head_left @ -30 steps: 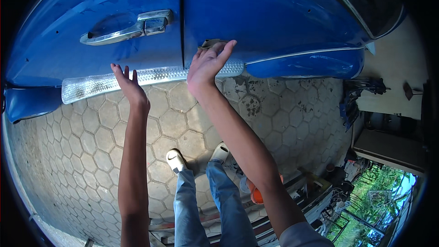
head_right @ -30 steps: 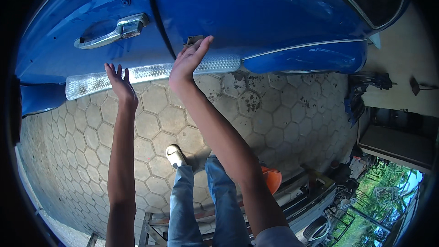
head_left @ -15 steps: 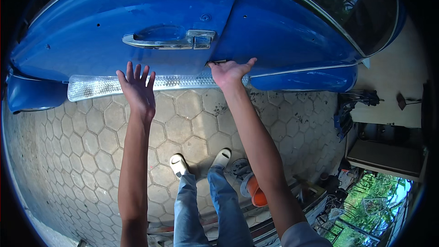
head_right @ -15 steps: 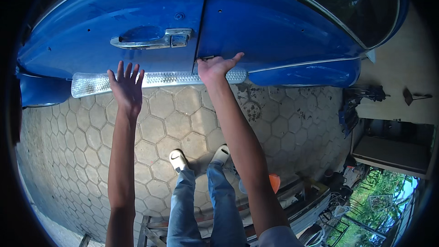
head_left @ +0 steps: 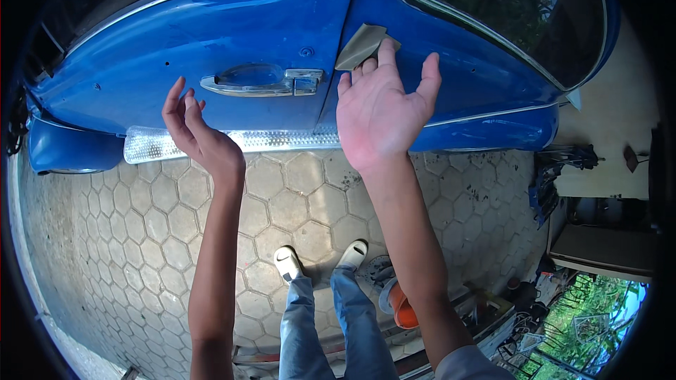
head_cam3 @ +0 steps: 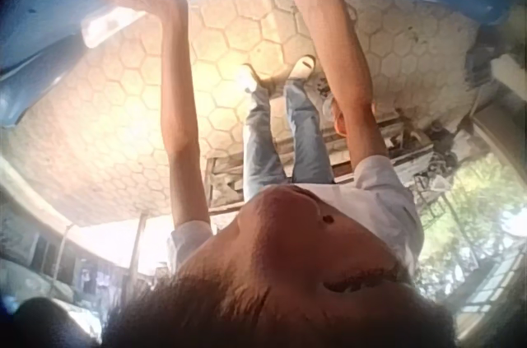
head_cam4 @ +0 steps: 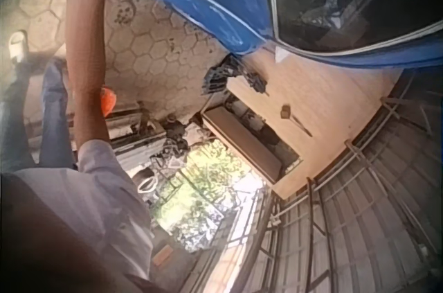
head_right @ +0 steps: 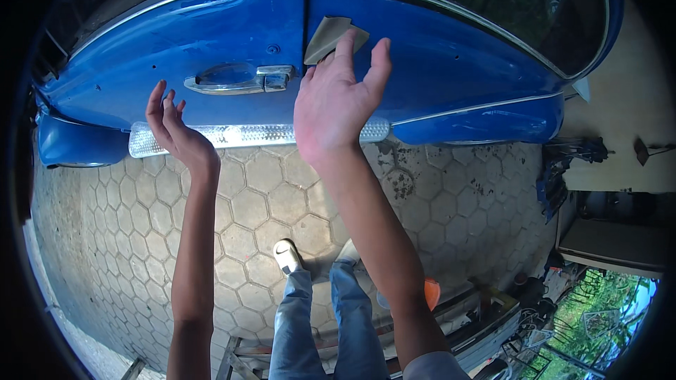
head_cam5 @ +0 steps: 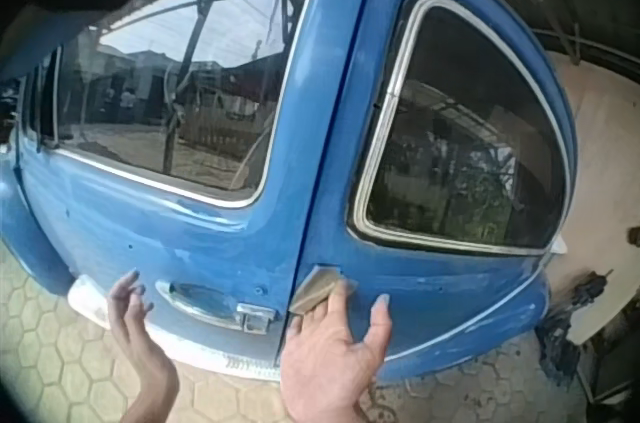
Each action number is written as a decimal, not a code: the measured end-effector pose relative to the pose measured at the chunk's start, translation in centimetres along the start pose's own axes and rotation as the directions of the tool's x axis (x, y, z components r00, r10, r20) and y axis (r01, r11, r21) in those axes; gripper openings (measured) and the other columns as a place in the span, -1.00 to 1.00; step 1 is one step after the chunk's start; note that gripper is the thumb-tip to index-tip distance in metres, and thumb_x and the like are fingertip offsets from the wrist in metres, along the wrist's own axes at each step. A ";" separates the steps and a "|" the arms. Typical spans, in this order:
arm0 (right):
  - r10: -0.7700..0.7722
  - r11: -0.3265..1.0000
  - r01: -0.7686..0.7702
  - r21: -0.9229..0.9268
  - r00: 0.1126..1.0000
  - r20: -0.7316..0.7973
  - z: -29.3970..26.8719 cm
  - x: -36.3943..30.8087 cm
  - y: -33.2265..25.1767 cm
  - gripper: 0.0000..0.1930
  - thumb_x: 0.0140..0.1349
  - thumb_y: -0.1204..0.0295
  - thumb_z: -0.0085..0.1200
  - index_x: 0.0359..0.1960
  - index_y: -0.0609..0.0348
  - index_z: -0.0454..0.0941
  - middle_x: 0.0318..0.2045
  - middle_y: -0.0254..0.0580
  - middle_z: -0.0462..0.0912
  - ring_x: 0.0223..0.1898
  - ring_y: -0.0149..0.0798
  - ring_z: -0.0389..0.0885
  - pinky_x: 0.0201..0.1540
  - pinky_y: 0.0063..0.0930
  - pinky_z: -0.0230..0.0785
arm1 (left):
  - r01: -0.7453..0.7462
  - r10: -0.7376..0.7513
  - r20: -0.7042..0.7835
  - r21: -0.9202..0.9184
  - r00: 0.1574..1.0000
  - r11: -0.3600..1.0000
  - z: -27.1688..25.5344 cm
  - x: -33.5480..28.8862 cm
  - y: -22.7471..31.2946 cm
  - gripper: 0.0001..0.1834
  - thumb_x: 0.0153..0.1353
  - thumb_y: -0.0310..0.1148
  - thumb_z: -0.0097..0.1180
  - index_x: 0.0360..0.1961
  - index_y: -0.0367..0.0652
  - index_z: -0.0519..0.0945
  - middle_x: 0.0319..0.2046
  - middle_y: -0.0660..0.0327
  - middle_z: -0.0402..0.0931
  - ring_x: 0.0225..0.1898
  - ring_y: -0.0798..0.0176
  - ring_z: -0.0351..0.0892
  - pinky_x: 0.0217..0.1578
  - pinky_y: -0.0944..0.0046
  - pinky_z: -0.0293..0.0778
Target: The person sands the exterior panels of a car using sandpaper, repeatedly dipping the sandpaper into a bucket of water.
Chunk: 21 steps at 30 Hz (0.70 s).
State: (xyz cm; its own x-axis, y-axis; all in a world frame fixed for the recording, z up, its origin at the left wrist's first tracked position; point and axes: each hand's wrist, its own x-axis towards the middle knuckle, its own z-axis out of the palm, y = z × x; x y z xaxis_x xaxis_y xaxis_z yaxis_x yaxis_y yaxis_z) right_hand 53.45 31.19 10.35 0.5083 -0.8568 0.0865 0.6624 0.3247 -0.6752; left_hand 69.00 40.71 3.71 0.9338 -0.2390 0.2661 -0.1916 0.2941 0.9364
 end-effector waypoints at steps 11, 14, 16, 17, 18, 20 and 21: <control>0.024 -0.055 0.350 -0.935 0.937 0.349 -4.7 -2.0 3.4 -0.10 0.41 -0.15 -0.30 0.49 0.34 -0.24 0.50 0.30 -0.24 0.50 0.37 -0.50 0.41 0.38 -0.54 | -0.677 0.573 0.372 0.502 0.730 0.538 5.2 4.1 -2.0 -0.39 0.37 -0.24 -0.02 0.43 -0.11 0.26 0.48 -0.14 -0.07 0.49 -0.29 -0.16 0.42 -0.13 -0.16; -0.033 0.066 0.454 -0.888 0.891 0.453 -5.1 -1.6 2.2 -0.09 0.41 -0.15 -0.29 0.50 0.33 -0.26 0.50 0.29 -0.25 0.50 0.37 -0.49 0.40 0.39 -0.54 | -0.668 0.563 0.377 0.542 0.735 0.510 5.1 3.7 -1.8 -0.41 0.39 -0.24 -0.06 0.42 -0.11 0.28 0.47 -0.17 -0.06 0.48 -0.30 -0.14 0.42 -0.10 -0.15; -0.059 0.102 0.518 -0.849 0.855 0.515 -3.0 -1.5 1.5 -0.08 0.39 -0.18 -0.31 0.50 0.31 -0.27 0.51 0.26 -0.27 0.50 0.36 -0.48 0.40 0.39 -0.59 | -0.661 0.550 0.379 0.532 0.744 0.529 4.6 3.7 -1.8 -0.43 0.40 -0.26 -0.08 0.42 -0.11 0.28 0.47 -0.18 -0.05 0.48 -0.31 -0.14 0.42 -0.11 -0.15; -0.077 0.123 0.532 -0.838 0.846 0.527 -1.7 -1.5 1.5 -0.07 0.39 -0.19 -0.33 0.50 0.31 -0.27 0.51 0.26 -0.29 0.51 0.34 -0.48 0.40 0.37 -0.61 | -0.656 0.552 0.367 0.534 0.748 0.533 4.4 3.8 -1.9 -0.46 0.40 -0.31 -0.12 0.40 -0.10 0.30 0.47 -0.16 -0.03 0.48 -0.30 -0.12 0.42 -0.10 -0.13; -0.088 0.126 0.542 -0.831 0.840 0.535 -1.0 -1.5 1.0 -0.06 0.38 -0.21 -0.35 0.50 0.31 -0.27 0.51 0.26 -0.31 0.51 0.33 -0.48 0.40 0.36 -0.64 | -0.647 0.555 0.350 0.537 0.755 0.542 4.8 3.7 -1.9 -0.46 0.40 -0.31 -0.12 0.40 -0.10 0.30 0.47 -0.16 -0.03 0.48 -0.30 -0.12 0.42 -0.10 -0.13; -0.008 0.199 0.537 -0.820 0.837 0.547 0.9 -0.9 2.0 -0.08 0.39 -0.22 -0.39 0.49 0.35 -0.20 0.51 0.26 -0.32 0.53 0.20 -0.41 0.44 0.25 -0.60 | -0.610 0.514 0.337 0.526 0.789 0.593 4.6 3.6 -1.6 -0.48 0.40 -0.35 -0.14 0.39 -0.08 0.33 0.47 -0.11 0.00 0.47 -0.28 -0.08 0.42 -0.09 -0.11; 0.081 0.302 0.479 -0.824 0.849 0.523 1.1 -0.2 2.8 -0.11 0.41 -0.22 -0.46 0.48 0.34 -0.10 0.52 0.24 -0.32 0.54 0.17 -0.39 0.47 0.11 -0.52 | -0.621 0.546 0.313 0.525 0.777 0.582 4.7 3.5 -1.4 -0.49 0.38 -0.47 -0.16 0.36 -0.09 0.37 0.45 -0.09 0.06 0.46 -0.24 0.02 0.41 -0.06 -0.04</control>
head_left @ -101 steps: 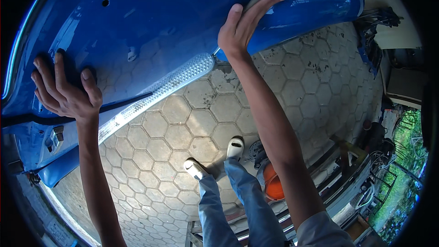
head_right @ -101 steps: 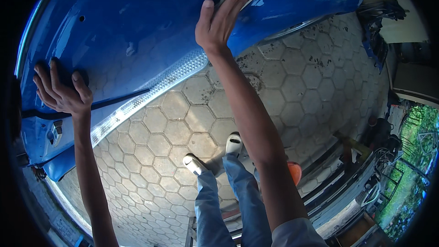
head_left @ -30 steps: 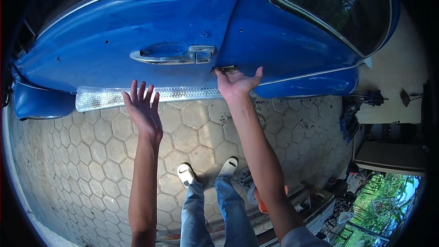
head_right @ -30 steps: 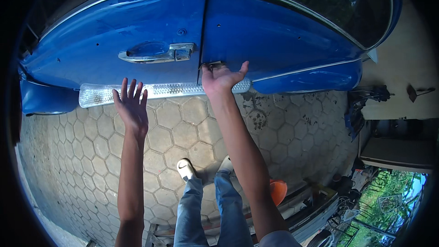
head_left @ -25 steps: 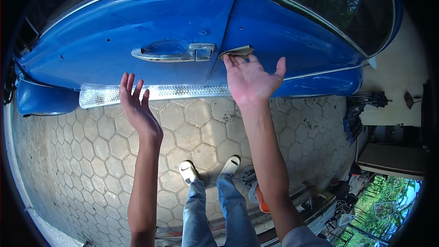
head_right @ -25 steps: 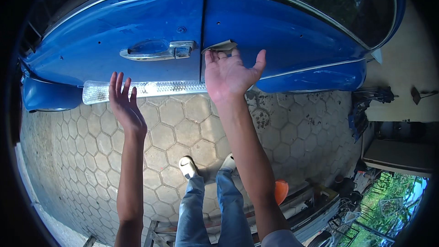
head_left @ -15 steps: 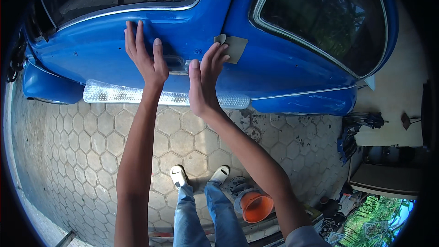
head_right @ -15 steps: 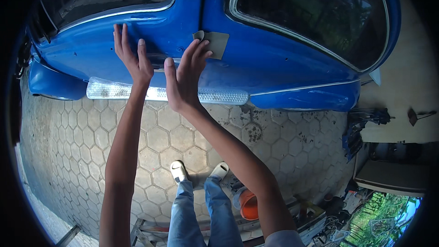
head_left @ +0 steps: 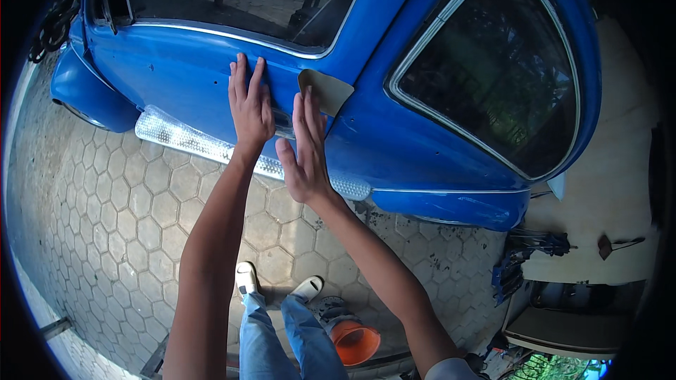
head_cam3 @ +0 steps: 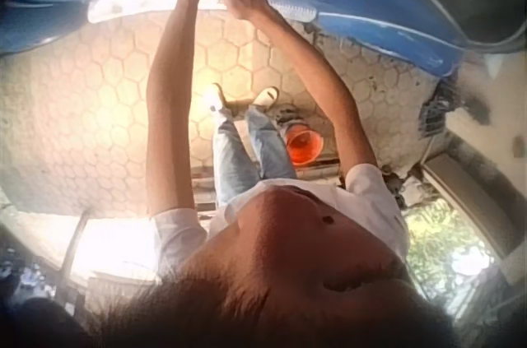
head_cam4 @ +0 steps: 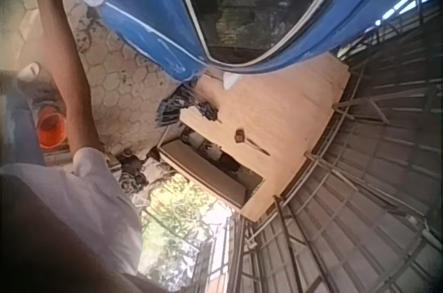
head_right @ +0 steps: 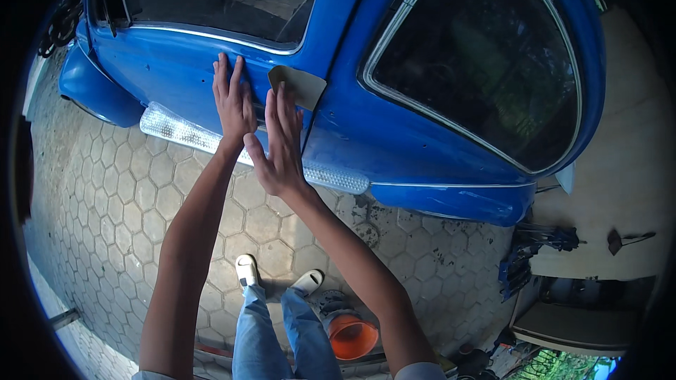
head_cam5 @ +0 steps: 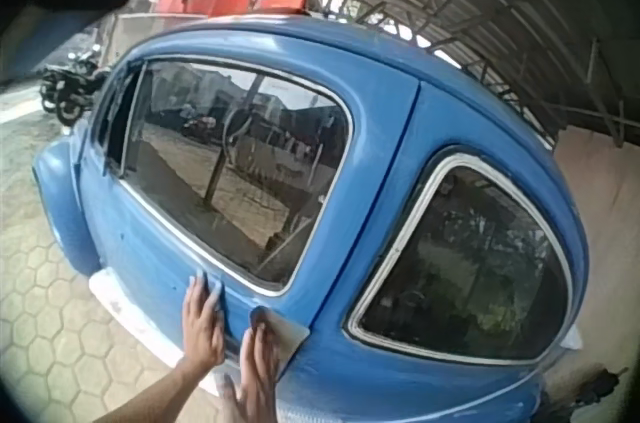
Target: The person sands the exterior panels of a car using sandpaper, repeatedly dipping the sandpaper into a bucket of water.
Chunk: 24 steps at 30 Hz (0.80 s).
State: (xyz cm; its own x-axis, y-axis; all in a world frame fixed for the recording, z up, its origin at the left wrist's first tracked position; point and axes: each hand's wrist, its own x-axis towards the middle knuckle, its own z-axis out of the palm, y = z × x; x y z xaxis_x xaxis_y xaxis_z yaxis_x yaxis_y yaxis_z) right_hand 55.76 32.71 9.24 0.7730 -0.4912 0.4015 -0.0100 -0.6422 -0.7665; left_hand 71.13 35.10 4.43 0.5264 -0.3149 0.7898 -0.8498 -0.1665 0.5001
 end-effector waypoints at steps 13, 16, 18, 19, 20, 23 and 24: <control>-0.643 0.712 0.415 -0.567 0.709 -0.290 -12.6 8.9 1.0 -0.84 0.15 0.46 0.13 -0.24 0.08 0.70 -0.08 -0.16 0.63 0.07 -0.01 0.48 0.18 -0.07 0.27 | 0.104 -0.068 0.284 -0.114 0.956 0.988 2.6 -1.1 9.6 -0.30 0.44 -0.18 -0.27 0.45 -0.44 -0.01 0.48 -0.23 -0.14 0.50 -0.29 -0.16 0.44 -0.15 -0.17; -0.723 0.569 0.438 -0.696 0.670 -0.169 -13.2 12.0 -1.5 -0.79 0.16 0.39 0.12 -0.18 0.01 0.68 0.04 -0.12 0.57 0.15 -0.01 0.43 0.30 0.03 0.11 | 0.306 -0.303 0.090 -0.020 0.949 0.952 3.7 3.0 7.0 -0.27 0.48 -0.12 -0.37 0.46 -0.46 -0.12 0.49 -0.24 -0.27 0.51 -0.30 -0.31 0.44 -0.18 -0.26; -0.698 0.529 0.393 -0.752 0.706 -0.122 -11.9 13.4 -2.3 -0.72 0.18 0.31 0.09 -0.07 -0.09 0.66 0.22 -0.14 0.47 0.30 0.02 0.29 0.43 0.12 -0.15 | 0.427 -0.425 -0.064 0.020 0.903 0.904 2.7 4.8 3.9 -0.28 0.49 -0.13 -0.37 0.46 -0.45 -0.10 0.50 -0.23 -0.27 0.52 -0.29 -0.32 0.44 -0.19 -0.26; -0.700 0.525 0.396 -0.754 0.704 -0.118 -11.2 13.6 -2.2 -0.72 0.18 0.31 0.09 -0.07 -0.09 0.66 0.22 -0.14 0.47 0.30 0.02 0.29 0.43 0.12 -0.15 | 0.403 -0.401 -0.053 0.035 0.914 0.914 1.8 5.4 2.0 -0.29 0.50 -0.11 -0.40 0.47 -0.41 -0.12 0.50 -0.20 -0.29 0.52 -0.29 -0.35 0.45 -0.17 -0.29; -0.696 0.441 0.308 -0.843 0.710 -0.105 -10.0 13.7 -1.4 -0.69 0.19 0.29 0.09 -0.02 -0.13 0.64 0.29 -0.17 0.41 0.35 0.02 0.21 0.46 0.14 -0.23 | 0.375 -0.373 -0.041 0.051 0.927 0.926 1.1 5.7 0.3 -0.30 0.51 -0.09 -0.44 0.48 -0.38 -0.13 0.51 -0.18 -0.32 0.52 -0.28 -0.38 0.45 -0.15 -0.32; -0.697 0.358 0.189 -0.915 0.706 -0.127 -8.1 14.5 0.3 -0.65 0.20 0.27 0.06 0.04 -0.23 0.63 0.38 -0.27 0.34 0.45 0.03 0.06 0.51 0.16 -0.42 | 0.380 -0.375 -0.094 0.039 0.922 0.924 0.7 5.4 -1.4 -0.30 0.48 -0.11 -0.32 0.47 -0.37 -0.03 0.51 -0.17 -0.27 0.52 -0.29 -0.32 0.43 -0.23 -0.28; -0.697 0.338 0.171 -0.925 0.706 -0.124 -7.8 14.4 0.3 -0.65 0.20 0.27 0.05 0.04 -0.24 0.63 0.36 -0.26 0.36 0.46 0.03 0.05 0.51 0.16 -0.41 | 0.355 -0.351 -0.059 0.129 0.935 0.926 0.7 5.4 -0.7 -0.30 0.46 -0.09 -0.30 0.47 -0.32 0.00 0.51 -0.16 -0.25 0.52 -0.26 -0.30 0.43 -0.23 -0.29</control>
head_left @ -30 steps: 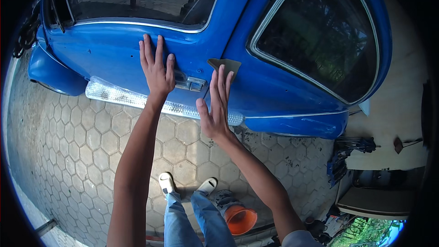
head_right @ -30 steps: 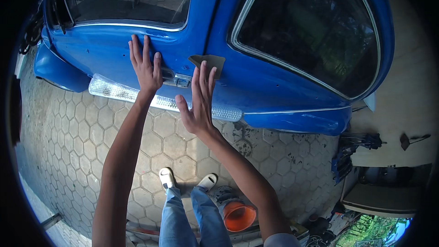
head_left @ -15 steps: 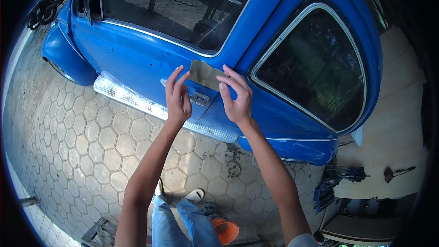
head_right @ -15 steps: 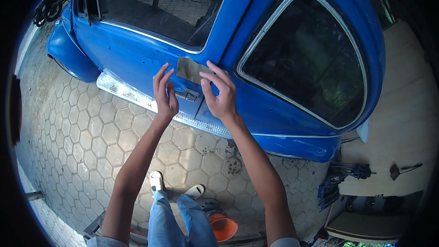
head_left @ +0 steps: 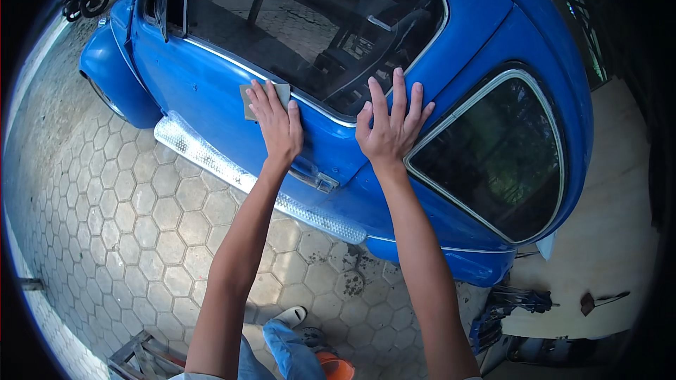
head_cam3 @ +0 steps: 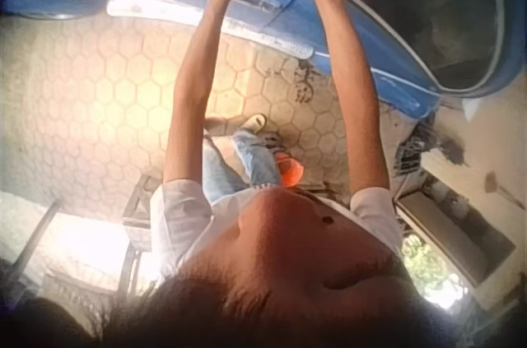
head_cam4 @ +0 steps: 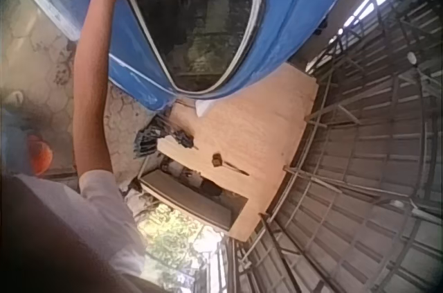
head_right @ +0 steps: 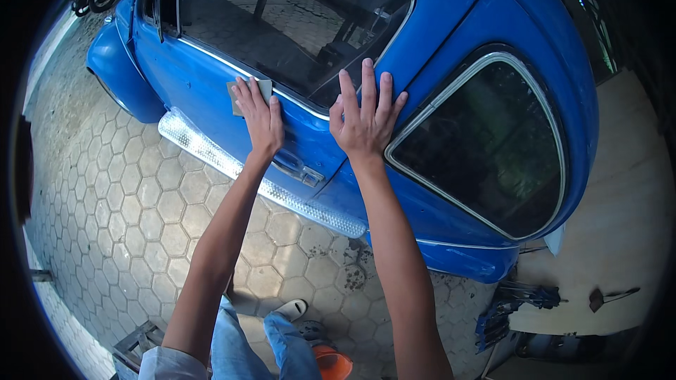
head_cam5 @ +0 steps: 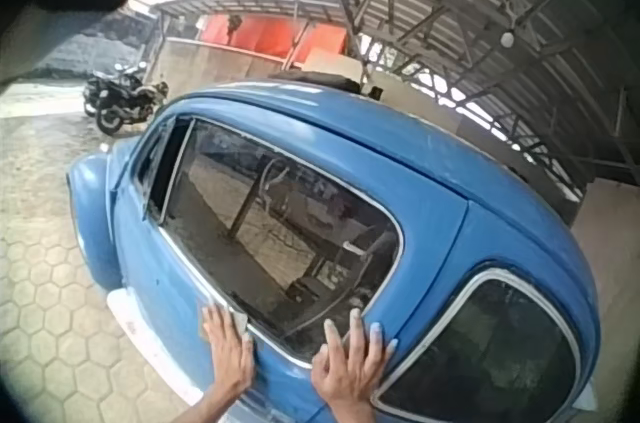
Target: The person sands the exterior panels of a car using sandpaper, repeatedly dipping the sandpaper into a bucket of water.
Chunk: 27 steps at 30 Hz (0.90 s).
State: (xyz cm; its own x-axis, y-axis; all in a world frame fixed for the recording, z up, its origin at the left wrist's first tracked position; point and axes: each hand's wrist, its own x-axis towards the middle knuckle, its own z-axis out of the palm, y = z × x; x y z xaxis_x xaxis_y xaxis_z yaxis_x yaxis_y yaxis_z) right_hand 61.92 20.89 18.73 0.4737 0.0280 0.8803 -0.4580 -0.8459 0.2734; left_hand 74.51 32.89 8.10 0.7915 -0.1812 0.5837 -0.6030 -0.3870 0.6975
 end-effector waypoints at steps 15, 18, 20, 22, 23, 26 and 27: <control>0.088 0.960 -0.051 -0.277 0.989 0.123 -0.7 -0.8 -0.4 -0.67 0.11 0.32 0.08 -0.06 -0.14 0.66 0.38 -0.18 0.32 0.51 0.17 -0.17 0.48 0.24 -0.53 | -0.672 0.677 0.553 -0.259 0.485 0.694 -5.7 6.3 -8.5 -0.17 0.36 0.21 -0.21 0.48 -0.10 0.11 0.50 0.14 -0.01 0.52 0.10 -0.09 0.46 0.04 -0.13; 0.032 0.977 0.040 -0.208 0.943 0.330 -0.7 -0.7 -3.0 -0.53 0.15 0.29 0.12 0.16 -0.16 0.54 0.44 -0.17 0.22 0.53 0.11 -0.17 0.47 0.24 -0.53 | -0.726 0.758 0.536 -0.340 0.372 0.597 -6.2 9.6 -10.1 -0.21 0.38 0.24 -0.27 0.48 0.02 0.14 0.49 0.27 0.06 0.50 0.21 0.00 0.46 0.10 -0.06; -0.111 0.994 0.103 0.046 0.841 0.530 0.7 -0.7 -4.6 -0.42 0.17 0.25 0.11 0.30 -0.19 0.41 0.47 -0.17 0.15 0.53 0.03 -0.13 0.48 0.20 -0.42 | -0.742 0.804 0.534 -0.421 0.262 0.522 -6.3 11.5 -11.4 -0.20 0.37 0.26 -0.28 0.48 0.02 0.15 0.49 0.27 0.06 0.49 0.21 0.02 0.46 0.10 -0.05; -0.198 0.974 0.088 0.209 0.775 0.600 2.2 0.1 -5.6 -0.37 0.19 0.22 0.08 0.37 -0.22 0.33 0.49 -0.18 0.09 0.53 0.00 -0.10 0.49 0.17 -0.36 | -0.746 0.805 0.543 -0.428 0.239 0.510 -6.7 12.7 -11.8 -0.21 0.37 0.26 -0.28 0.48 0.02 0.16 0.48 0.27 0.07 0.49 0.22 0.02 0.46 0.10 -0.05; -0.192 0.981 0.130 0.143 0.748 0.636 2.6 0.3 -6.0 -0.35 0.20 0.20 0.05 0.40 -0.25 0.28 0.51 -0.21 0.04 0.53 -0.01 -0.11 0.49 0.13 -0.31 | -0.758 0.803 0.556 -0.424 0.213 0.495 -6.7 13.0 -11.8 -0.21 0.37 0.25 -0.28 0.47 0.02 0.16 0.48 0.27 0.07 0.49 0.22 0.03 0.46 0.11 -0.04; -0.170 0.983 0.175 0.062 0.708 0.686 2.7 -0.4 -7.0 -0.33 0.23 0.16 0.00 0.44 -0.30 0.21 0.53 -0.27 -0.04 0.53 -0.02 -0.13 0.50 0.08 -0.28 | -0.718 0.732 0.599 -0.347 0.325 0.603 -7.1 10.5 -11.2 -0.19 0.34 0.27 -0.25 0.48 0.04 0.15 0.49 0.24 0.04 0.51 0.16 -0.04 0.47 0.02 -0.13; -0.179 0.980 0.190 0.058 0.715 0.675 3.0 -0.2 -7.0 -0.32 0.24 0.14 -0.03 0.45 -0.32 0.18 0.54 -0.29 -0.07 0.53 -0.02 -0.14 0.50 0.06 -0.29 | -0.695 0.675 0.594 -0.254 0.437 0.673 -7.4 9.7 -10.8 -0.17 0.32 0.28 -0.22 0.48 0.04 0.16 0.49 0.22 0.04 0.52 0.13 -0.06 0.47 -0.02 -0.15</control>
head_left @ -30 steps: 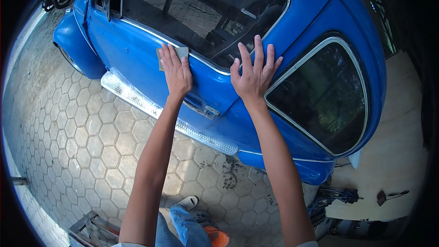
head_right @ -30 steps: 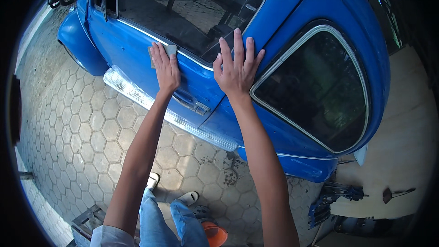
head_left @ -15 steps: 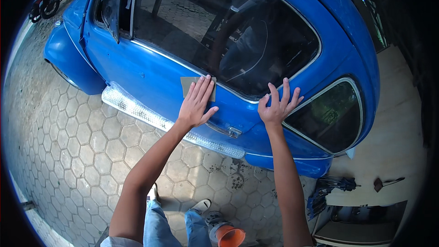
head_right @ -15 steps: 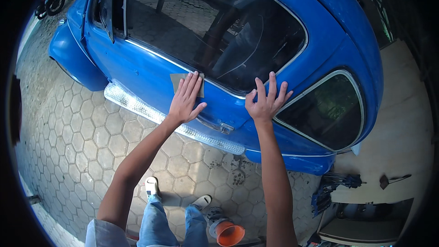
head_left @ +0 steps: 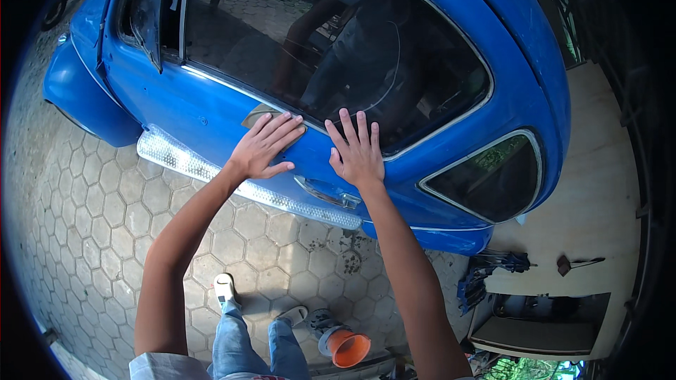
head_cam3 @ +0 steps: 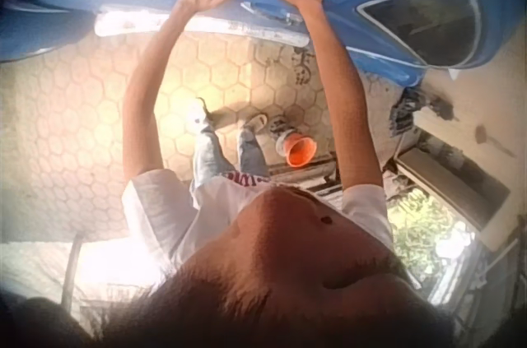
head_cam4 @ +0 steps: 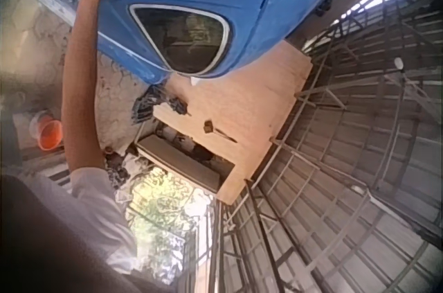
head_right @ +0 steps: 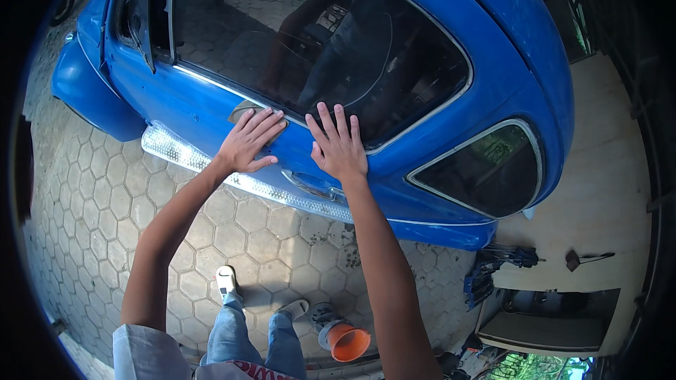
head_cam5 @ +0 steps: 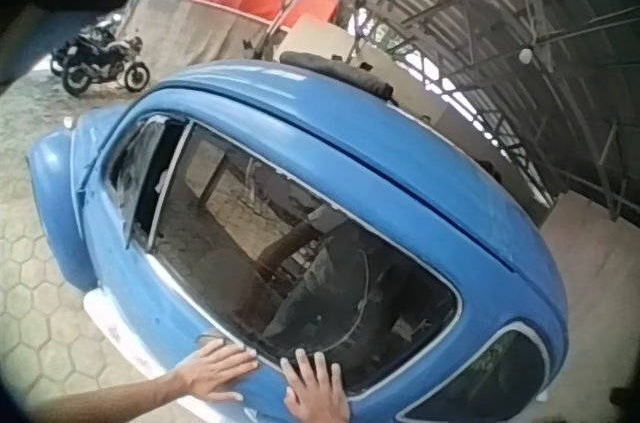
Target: The person sands the exterior panels of a car using sandpaper, repeatedly dipping the sandpaper into a bucket of water.
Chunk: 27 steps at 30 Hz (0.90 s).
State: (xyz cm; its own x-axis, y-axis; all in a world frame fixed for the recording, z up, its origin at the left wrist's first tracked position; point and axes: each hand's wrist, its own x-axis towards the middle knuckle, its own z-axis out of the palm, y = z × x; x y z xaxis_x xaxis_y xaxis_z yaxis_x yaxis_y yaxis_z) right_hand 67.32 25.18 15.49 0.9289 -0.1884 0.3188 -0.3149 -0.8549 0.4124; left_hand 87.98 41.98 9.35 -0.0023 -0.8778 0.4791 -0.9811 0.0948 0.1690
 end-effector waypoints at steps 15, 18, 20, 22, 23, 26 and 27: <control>0.017 0.999 -0.017 -0.030 1.000 -0.010 1.2 -0.7 -0.1 -0.28 0.17 0.12 0.04 0.44 -0.40 0.20 0.53 -0.32 -0.03 0.53 -0.03 -0.12 0.49 0.10 -0.21 | 0.581 -0.618 -0.137 -0.232 0.774 0.780 7.6 -2.3 4.7 -0.02 0.35 0.27 -0.28 0.47 -0.37 -0.05 0.51 -0.18 -0.24 0.53 -0.27 -0.36 0.43 -0.25 -0.40; 0.024 0.999 -0.024 -0.039 1.000 0.006 1.5 -1.4 0.2 -0.28 0.16 0.12 0.04 0.43 -0.40 0.20 0.53 -0.32 -0.04 0.53 -0.01 -0.13 0.48 0.12 -0.19 | 0.598 -0.726 -0.384 -0.412 0.570 0.687 6.9 -2.0 1.6 -0.05 0.35 0.25 -0.24 0.49 -0.29 -0.07 0.52 -0.11 -0.24 0.53 -0.25 -0.36 0.44 -0.21 -0.38; 0.023 0.998 -0.022 -0.059 0.999 0.022 1.2 -1.7 0.8 -0.28 0.16 0.12 0.04 0.43 -0.41 0.20 0.53 -0.31 -0.04 0.53 0.00 -0.14 0.47 0.15 -0.18 | 0.614 -0.747 -0.444 -0.430 0.494 0.662 4.1 -0.3 -1.1 -0.05 0.37 0.22 -0.27 0.51 -0.28 -0.15 0.52 -0.14 -0.30 0.52 -0.29 -0.40 0.43 -0.22 -0.39; 0.038 0.998 -0.038 -0.049 0.999 0.016 0.8 -1.3 0.4 -0.28 0.16 0.13 0.04 0.43 -0.41 0.19 0.53 -0.31 -0.04 0.53 0.01 -0.14 0.47 0.15 -0.18 | 0.609 -0.738 -0.464 -0.424 0.490 0.671 1.5 0.1 -4.1 -0.07 0.38 0.21 -0.27 0.51 -0.27 -0.13 0.52 -0.14 -0.32 0.53 -0.28 -0.40 0.43 -0.25 -0.39; 0.034 0.998 -0.034 -0.048 0.999 -0.012 1.1 -1.0 0.0 -0.28 0.15 0.13 0.04 0.43 -0.41 0.20 0.53 -0.31 -0.04 0.53 0.01 -0.14 0.48 0.15 -0.19 | 0.613 -0.738 -0.459 -0.417 0.495 0.671 0.7 0.6 -5.1 -0.07 0.38 0.21 -0.27 0.51 -0.27 -0.13 0.52 -0.14 -0.32 0.53 -0.28 -0.40 0.43 -0.25 -0.39; 0.025 0.999 -0.026 -0.041 0.999 -0.025 0.9 -0.5 0.0 -0.28 0.16 0.13 0.03 0.43 -0.42 0.20 0.53 -0.31 -0.04 0.53 0.01 -0.15 0.49 0.14 -0.24 | 0.635 -0.754 -0.501 -0.429 0.424 0.642 0.8 0.8 -5.1 -0.16 0.43 0.14 -0.34 0.51 -0.23 -0.10 0.53 -0.10 -0.34 0.52 -0.33 -0.42 0.41 -0.27 -0.41; 0.027 0.999 -0.027 -0.039 1.000 -0.009 0.7 -0.2 -0.3 -0.28 0.17 0.12 0.03 0.43 -0.42 0.19 0.53 -0.32 -0.04 0.53 -0.01 -0.15 0.50 0.13 -0.27 | 0.630 -0.751 -0.518 -0.433 0.411 0.644 0.8 1.2 -4.2 -0.16 0.43 0.14 -0.31 0.51 -0.24 -0.08 0.53 -0.10 -0.32 0.51 -0.35 -0.44 0.40 -0.30 -0.41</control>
State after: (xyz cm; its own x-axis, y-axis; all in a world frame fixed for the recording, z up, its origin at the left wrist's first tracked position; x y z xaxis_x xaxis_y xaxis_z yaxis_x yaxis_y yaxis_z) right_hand 67.33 25.14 14.75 0.9183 -0.2067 0.3376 -0.3473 -0.8298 0.4368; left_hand 91.92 40.17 8.47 0.8357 -0.1883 0.5159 -0.5492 -0.2888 0.7842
